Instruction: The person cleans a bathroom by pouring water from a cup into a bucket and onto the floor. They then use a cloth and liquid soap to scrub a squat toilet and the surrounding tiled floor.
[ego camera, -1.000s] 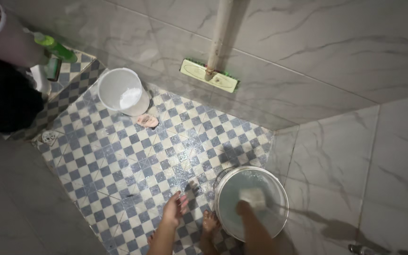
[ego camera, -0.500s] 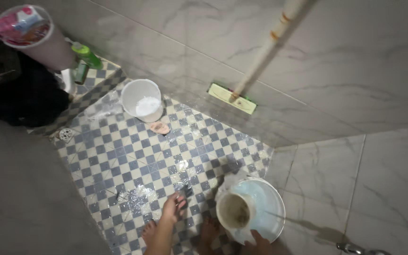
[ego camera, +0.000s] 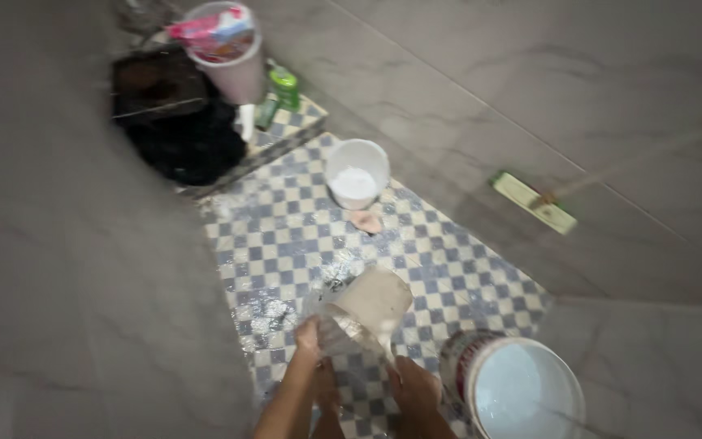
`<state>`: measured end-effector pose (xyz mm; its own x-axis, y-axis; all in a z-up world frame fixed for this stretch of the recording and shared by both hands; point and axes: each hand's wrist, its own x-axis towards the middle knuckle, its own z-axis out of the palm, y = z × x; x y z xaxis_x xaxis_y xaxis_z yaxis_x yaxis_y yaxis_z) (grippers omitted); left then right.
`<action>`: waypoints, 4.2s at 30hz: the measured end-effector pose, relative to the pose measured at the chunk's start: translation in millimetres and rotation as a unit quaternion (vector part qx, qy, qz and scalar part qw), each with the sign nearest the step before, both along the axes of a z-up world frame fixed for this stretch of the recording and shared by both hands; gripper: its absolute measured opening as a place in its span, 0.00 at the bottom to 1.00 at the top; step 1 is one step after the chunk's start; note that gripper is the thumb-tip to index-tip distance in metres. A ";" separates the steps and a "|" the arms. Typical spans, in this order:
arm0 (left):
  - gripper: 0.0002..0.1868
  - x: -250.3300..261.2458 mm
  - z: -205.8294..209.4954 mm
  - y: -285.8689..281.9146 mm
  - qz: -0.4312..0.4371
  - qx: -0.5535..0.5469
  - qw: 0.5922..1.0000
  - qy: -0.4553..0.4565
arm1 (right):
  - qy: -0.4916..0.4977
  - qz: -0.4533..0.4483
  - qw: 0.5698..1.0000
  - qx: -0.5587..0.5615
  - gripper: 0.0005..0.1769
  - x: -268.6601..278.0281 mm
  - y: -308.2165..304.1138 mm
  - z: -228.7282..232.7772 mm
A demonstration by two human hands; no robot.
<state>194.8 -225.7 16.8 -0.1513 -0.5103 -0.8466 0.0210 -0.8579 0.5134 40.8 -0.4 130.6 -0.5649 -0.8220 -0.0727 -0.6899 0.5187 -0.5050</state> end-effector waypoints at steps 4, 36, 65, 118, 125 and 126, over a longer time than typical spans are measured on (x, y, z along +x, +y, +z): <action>0.06 69.4 15.0 -64.5 0.078 -0.025 0.997 -0.017 | -0.031 0.085 0.994 -0.064 0.09 27.8 -85.8 3.0; 0.22 -212.2 -103.4 105.7 -0.246 0.066 0.967 -0.029 | -0.561 -0.526 0.637 0.058 0.13 -227.9 223.8 -211.8; 0.07 -331.6 15.2 45.4 -0.156 -0.169 0.973 -0.030 | -0.024 -0.396 0.917 -0.042 0.21 -152.2 126.2 14.2; 0.35 -13.0 -3.1 -725.9 0.058 0.071 0.992 0.082 | -0.647 -0.331 0.686 -0.048 0.30 -110.8 -1055.6 -141.5; 0.39 -3.3 -6.4 -745.3 0.012 0.068 0.994 0.086 | -0.595 -0.432 0.631 -0.249 0.24 -96.9 -1072.5 -153.8; 0.38 -9.2 -7.6 -743.5 0.013 0.082 0.994 0.077 | -0.588 -0.432 0.652 -0.207 0.25 -99.5 -1069.1 -155.2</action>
<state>185.6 -969.2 9.2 -0.2746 -0.3726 -0.8864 0.1127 -0.9280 0.3552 -58.7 -1069.5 -24.7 -0.5841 -0.3199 -0.7460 0.7598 0.1080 -0.6412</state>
